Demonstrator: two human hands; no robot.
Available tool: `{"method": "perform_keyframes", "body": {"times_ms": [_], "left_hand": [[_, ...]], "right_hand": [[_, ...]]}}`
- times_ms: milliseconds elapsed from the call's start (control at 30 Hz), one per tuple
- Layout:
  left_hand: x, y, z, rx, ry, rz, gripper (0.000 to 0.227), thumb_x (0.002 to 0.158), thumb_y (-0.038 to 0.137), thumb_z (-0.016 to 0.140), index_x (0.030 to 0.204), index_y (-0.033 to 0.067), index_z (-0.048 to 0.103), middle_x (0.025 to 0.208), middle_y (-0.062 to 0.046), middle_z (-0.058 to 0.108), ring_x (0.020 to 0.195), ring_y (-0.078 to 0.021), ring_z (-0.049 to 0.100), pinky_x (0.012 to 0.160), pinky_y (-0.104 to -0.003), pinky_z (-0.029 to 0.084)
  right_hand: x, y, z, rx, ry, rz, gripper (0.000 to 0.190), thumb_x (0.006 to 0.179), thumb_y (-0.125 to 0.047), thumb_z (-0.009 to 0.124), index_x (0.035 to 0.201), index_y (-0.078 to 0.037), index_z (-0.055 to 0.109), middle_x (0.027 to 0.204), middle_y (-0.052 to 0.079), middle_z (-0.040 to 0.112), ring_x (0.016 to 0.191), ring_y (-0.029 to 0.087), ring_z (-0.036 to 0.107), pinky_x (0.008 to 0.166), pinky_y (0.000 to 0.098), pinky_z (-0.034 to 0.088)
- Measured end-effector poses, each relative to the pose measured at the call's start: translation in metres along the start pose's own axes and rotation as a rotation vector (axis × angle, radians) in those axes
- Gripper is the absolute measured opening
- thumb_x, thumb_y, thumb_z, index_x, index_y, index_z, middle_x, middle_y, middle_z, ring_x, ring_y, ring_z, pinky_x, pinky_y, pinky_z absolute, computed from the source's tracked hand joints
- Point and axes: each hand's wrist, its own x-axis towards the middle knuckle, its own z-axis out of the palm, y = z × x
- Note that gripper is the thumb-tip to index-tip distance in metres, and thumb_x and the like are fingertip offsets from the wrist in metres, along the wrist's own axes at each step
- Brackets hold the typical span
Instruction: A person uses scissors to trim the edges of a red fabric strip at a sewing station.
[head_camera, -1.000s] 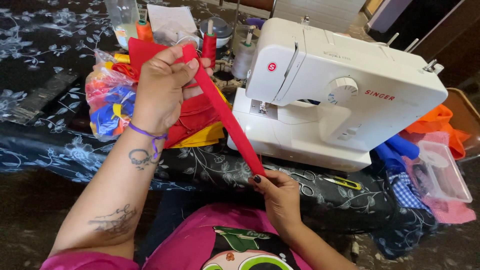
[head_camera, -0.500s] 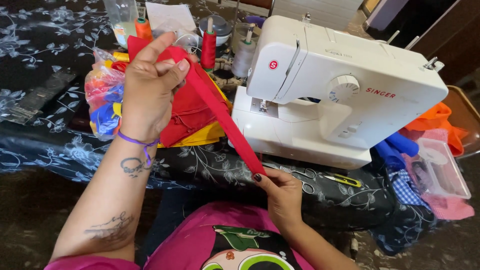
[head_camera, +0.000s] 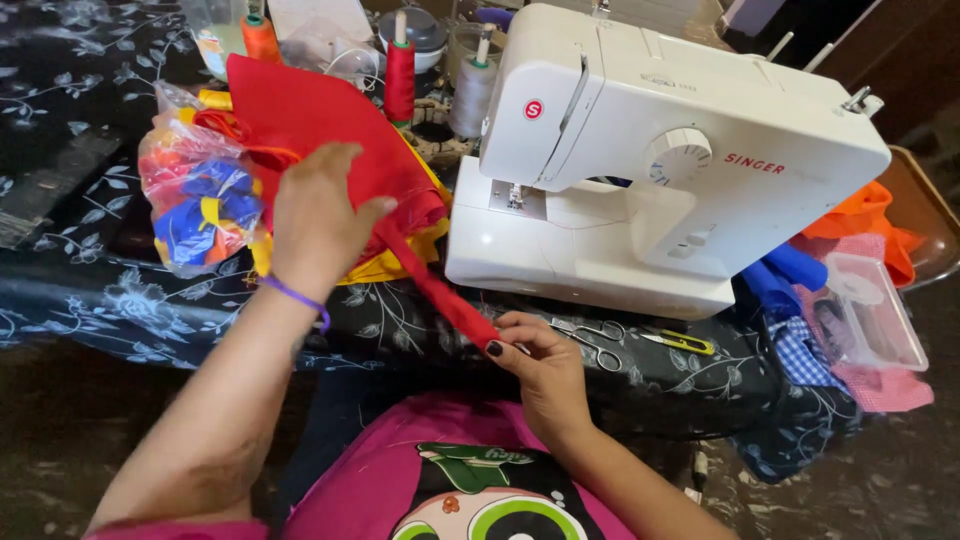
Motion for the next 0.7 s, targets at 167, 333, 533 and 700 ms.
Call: {"method": "perform_keyframes", "body": {"times_ms": [167, 333, 533, 700], "left_hand": [[-0.077, 0.075, -0.024, -0.451, -0.394, -0.291, 0.022, 0.090, 0.031, 0.086, 0.102, 0.0169, 0.074, 0.083, -0.001, 0.081, 0.076, -0.0166, 0.077, 0.071, -0.035, 0.055], [-0.117, 0.093, -0.007, -0.897, -0.489, -0.257, 0.024, 0.091, 0.017, 0.083, 0.113, 0.0125, 0.074, 0.102, 0.001, 0.083, 0.093, -0.0081, 0.080, 0.089, -0.025, 0.066], [-0.118, 0.096, 0.006, -0.968, -0.286, -0.255, 0.039, 0.086, 0.012, 0.087, 0.125, 0.0127, 0.082, 0.111, -0.003, 0.088, 0.092, -0.0043, 0.076, 0.088, -0.021, 0.065], [-0.108, 0.095, -0.009, -0.921, -0.103, -0.172, 0.056, 0.086, 0.008, 0.089, 0.139, 0.0126, 0.073, 0.084, -0.001, 0.086, 0.076, -0.0007, 0.075, 0.080, -0.020, 0.061]], "right_hand": [[0.004, -0.003, 0.005, 0.067, 0.030, 0.002, 0.016, 0.079, 0.001, 0.089, 0.092, -0.004, 0.081, 0.105, 0.013, 0.078, 0.095, 0.020, 0.073, 0.086, 0.0301, 0.061], [-0.005, -0.012, 0.015, 0.098, 0.013, 0.001, 0.019, 0.081, 0.004, 0.089, 0.097, -0.002, 0.081, 0.091, 0.009, 0.079, 0.079, 0.015, 0.073, 0.077, 0.0270, 0.063], [-0.012, -0.026, 0.015, 0.024, -0.063, -0.030, 0.016, 0.083, 0.000, 0.088, 0.098, 0.000, 0.082, 0.093, 0.011, 0.083, 0.083, 0.015, 0.075, 0.079, 0.0277, 0.064], [-0.006, -0.061, -0.016, -0.814, -0.125, -0.448, 0.014, 0.097, -0.016, 0.073, 0.106, -0.014, 0.084, 0.103, 0.003, 0.085, 0.096, 0.018, 0.079, 0.089, 0.0315, 0.059]]}}
